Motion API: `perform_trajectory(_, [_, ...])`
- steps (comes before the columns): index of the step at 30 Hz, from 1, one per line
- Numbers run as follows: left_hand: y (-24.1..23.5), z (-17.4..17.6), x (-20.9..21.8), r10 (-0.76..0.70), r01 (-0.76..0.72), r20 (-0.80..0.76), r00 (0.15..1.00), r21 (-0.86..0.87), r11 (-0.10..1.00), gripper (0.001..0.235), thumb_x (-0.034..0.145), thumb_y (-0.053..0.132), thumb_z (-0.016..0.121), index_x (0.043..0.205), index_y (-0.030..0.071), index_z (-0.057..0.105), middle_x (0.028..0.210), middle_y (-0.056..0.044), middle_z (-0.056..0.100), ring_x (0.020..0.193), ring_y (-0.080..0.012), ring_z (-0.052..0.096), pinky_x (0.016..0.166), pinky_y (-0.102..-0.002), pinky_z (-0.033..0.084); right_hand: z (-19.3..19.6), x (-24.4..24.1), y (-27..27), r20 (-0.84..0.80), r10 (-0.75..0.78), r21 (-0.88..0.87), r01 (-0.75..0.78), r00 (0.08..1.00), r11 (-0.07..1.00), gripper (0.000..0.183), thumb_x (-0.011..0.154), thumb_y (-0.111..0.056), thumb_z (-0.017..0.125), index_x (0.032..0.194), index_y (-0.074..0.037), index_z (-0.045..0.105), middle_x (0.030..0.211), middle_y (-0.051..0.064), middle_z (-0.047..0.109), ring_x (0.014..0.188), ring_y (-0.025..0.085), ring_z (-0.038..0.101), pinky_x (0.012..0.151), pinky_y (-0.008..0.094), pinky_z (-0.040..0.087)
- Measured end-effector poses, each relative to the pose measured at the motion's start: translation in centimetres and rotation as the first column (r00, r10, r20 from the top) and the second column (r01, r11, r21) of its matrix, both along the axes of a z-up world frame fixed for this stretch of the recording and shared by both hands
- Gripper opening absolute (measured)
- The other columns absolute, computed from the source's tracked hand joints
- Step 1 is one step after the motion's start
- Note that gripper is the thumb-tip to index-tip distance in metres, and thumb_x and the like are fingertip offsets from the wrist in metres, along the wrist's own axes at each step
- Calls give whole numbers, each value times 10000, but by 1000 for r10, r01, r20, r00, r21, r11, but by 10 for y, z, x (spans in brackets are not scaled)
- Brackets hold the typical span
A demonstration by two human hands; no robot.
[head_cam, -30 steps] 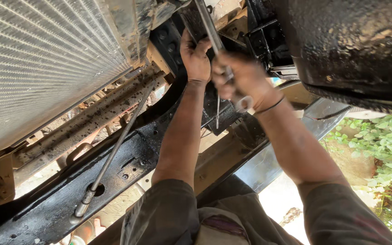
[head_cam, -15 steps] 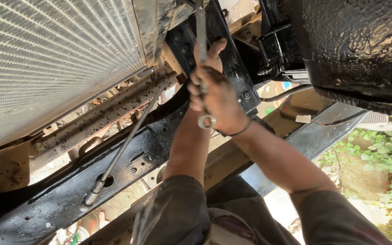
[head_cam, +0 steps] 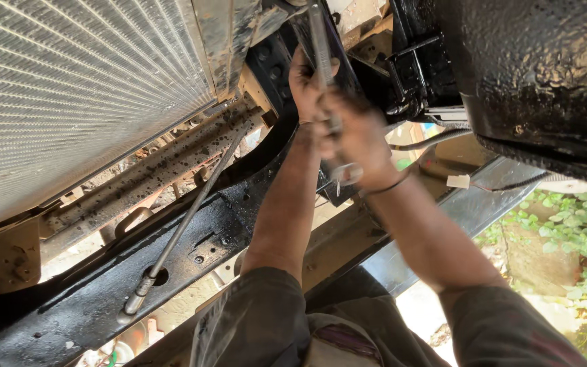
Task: The person uses two wrenches to tighten bolts on a vehicle's undercarriage near the radiator. They repeatedly reposition the wrenches and apply torque to secure the fasteners.
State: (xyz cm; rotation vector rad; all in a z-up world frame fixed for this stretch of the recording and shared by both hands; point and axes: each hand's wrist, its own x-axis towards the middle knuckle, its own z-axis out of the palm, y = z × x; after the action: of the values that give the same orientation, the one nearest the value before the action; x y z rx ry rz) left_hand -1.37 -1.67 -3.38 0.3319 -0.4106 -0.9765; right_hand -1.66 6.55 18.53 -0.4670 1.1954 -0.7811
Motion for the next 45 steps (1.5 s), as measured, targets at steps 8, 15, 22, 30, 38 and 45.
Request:
perform_trajectory(8, [70, 46, 16, -56, -575, 933, 355, 265, 774, 462, 1050, 218, 691, 1454, 79, 516, 1026, -36, 670, 767, -116, 571, 704, -265, 492, -14, 53, 19, 187, -108, -75, 124, 976, 989, 197, 1063, -269, 504, 916, -139, 502, 727, -4, 464, 514, 96, 408, 433, 256, 369])
perform_trajectory(15, [57, 60, 20, -66, -486, 831, 552, 384, 785, 339, 1035, 211, 635, 1355, 113, 588, 982, 8, 700, 688, -89, 556, 629, -231, 477, -7, 45, 8, 19, 3, -7, -3, 1000, 1000, 202, 1016, -297, 507, 881, -147, 510, 770, -10, 509, 598, 84, 540, 476, 275, 455])
perform_trajectory(22, [82, 66, 9, -145, -679, 913, 381, 383, 626, 257, 1020, 205, 580, 1257, 147, 660, 938, 52, 729, 608, -62, 541, 554, -197, 461, -39, 33, 24, -319, 191, -552, -345, 929, 759, 331, 1051, -348, 367, 848, -156, 545, 657, -32, 550, 447, 75, 498, 351, 241, 413])
perform_trajectory(30, [10, 12, 15, -195, 146, 115, 974, 340, 929, 399, 874, -7, 635, 1272, 28, 637, 952, -34, 707, 815, -138, 645, 758, -294, 553, -8, -61, -13, 90, 237, -47, -233, 967, 971, 319, 1046, -360, 559, 841, -115, 547, 668, -9, 516, 449, 90, 426, 399, 254, 358])
perform_trajectory(38, [11, 10, 8, -194, 183, 19, 981, 259, 948, 378, 884, -63, 611, 1255, 4, 645, 1005, -36, 690, 872, -144, 636, 835, -294, 540, -15, -70, -16, -58, 238, -62, -241, 970, 968, 338, 1062, -366, 548, 853, -101, 567, 693, -9, 528, 480, 84, 444, 426, 242, 372])
perform_trajectory(45, [48, 75, 32, -38, -447, 754, 656, 429, 785, 324, 930, 357, 648, 1093, 79, 625, 829, -28, 641, 641, -143, 593, 524, -311, 487, -21, 28, 6, 381, -47, 13, 45, 923, 999, 252, 1057, -368, 486, 931, -155, 534, 753, -19, 510, 514, 83, 484, 370, 259, 381])
